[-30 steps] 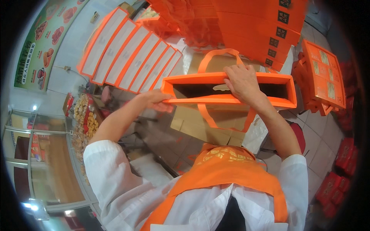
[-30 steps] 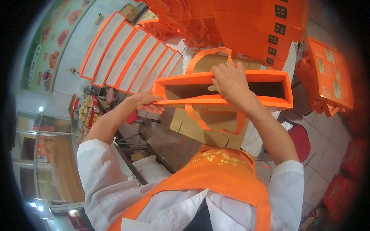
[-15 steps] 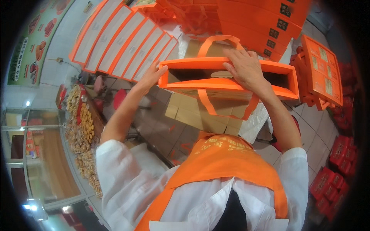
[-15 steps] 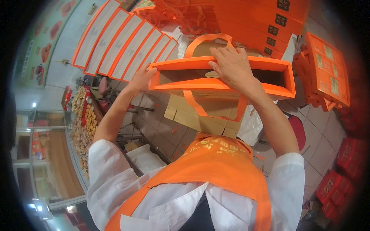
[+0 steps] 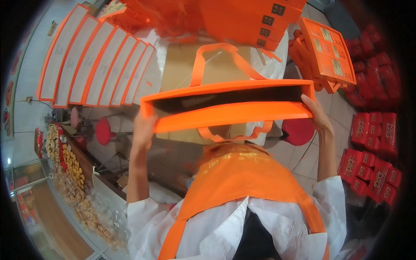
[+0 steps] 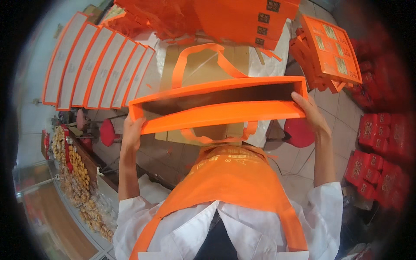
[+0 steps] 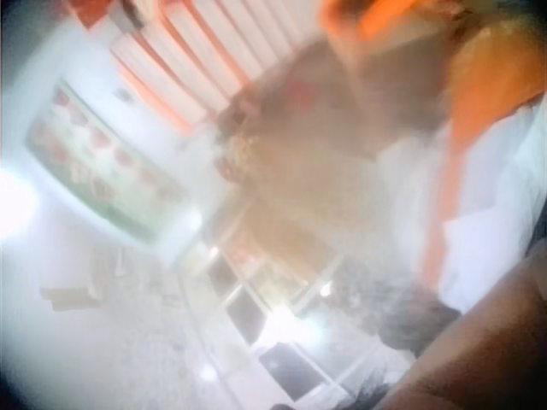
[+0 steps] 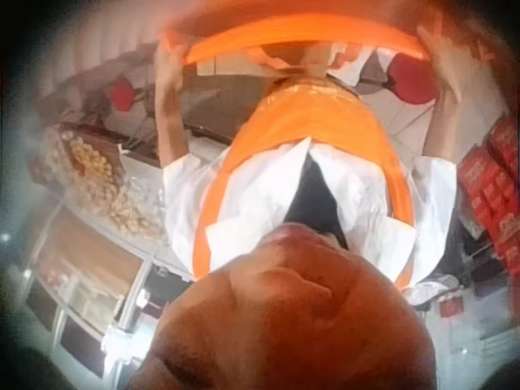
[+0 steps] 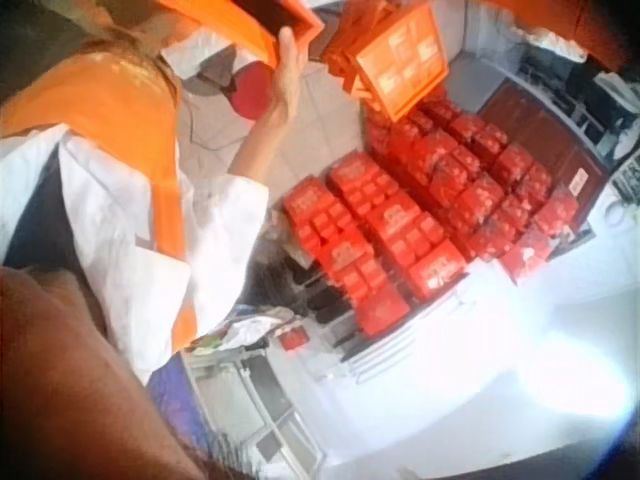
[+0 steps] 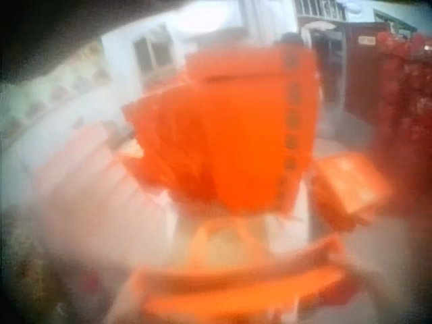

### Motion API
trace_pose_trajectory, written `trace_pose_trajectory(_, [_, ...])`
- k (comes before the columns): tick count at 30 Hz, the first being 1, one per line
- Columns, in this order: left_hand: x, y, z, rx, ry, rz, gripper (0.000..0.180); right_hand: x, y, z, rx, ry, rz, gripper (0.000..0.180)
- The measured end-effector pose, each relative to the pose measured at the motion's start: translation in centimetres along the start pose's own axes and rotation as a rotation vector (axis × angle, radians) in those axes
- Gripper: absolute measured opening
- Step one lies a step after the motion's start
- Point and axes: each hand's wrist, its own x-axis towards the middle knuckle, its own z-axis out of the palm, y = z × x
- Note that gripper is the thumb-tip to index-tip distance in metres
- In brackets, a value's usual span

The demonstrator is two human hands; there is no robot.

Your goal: The person assembles orange cardboard boxes by folding the flaps and securing the structure. They handle the boxes one at a time, folding the sides and top flaps to form a complete container. The person then places the assembled boxes into a larger cardboard shipping box.

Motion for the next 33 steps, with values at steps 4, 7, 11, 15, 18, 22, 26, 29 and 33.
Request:
trace_pose_trajectory(4, [-3.7,0.7,0.9,0.036,0.074,0.153,0.033,-1.8,-1.4,2.7,0.027,-0.055,-0.156,0.058])
trace_pose_trajectory(7, [-5.5,-1.7,1.6,-0.08,0.311,0.294,0.044,-0.8,-1.1,3.2,-0.078,-0.024,-0.243,0.056])
trace_pose_trajectory(11, [-6.8,-9.3,3.5,0.049,0.291,0.064,0.054,4.5,4.7,2.2,-0.231,-0.049,-0.292,0.051])
trace_pose_trajectory(15, [-7.3,-17.9,7.6,0.33,0.179,0.082,0.065,8.6,16.4,0.7,-0.448,0.084,-0.273,0.05])
trace_pose_trajectory(18, [-6.2,-18.5,10.4,0.617,0.073,0.203,0.07,6.4,23.7,-0.2,-0.484,0.135,-0.015,0.039])
trace_pose_trajectory(22, [-2.5,-18.3,15.0,0.986,-0.305,0.495,0.081,-1.1,29.8,0.8,-0.213,0.215,0.513,0.033])
trace_pose_trajectory(26, [4.0,-23.4,17.5,1.197,-0.152,0.916,0.059,-2.9,34.4,0.2,0.09,0.213,0.625,0.036])
trace_pose_trajectory(29, [7.0,-22.3,19.1,0.99,-0.263,0.93,0.036,-2.7,35.7,-1.6,0.127,0.19,0.638,0.037])
trace_pose_trajectory(33, [11.0,-24.6,18.9,0.187,-0.466,0.46,0.022,-0.9,33.1,-5.9,0.423,0.23,0.426,0.039])
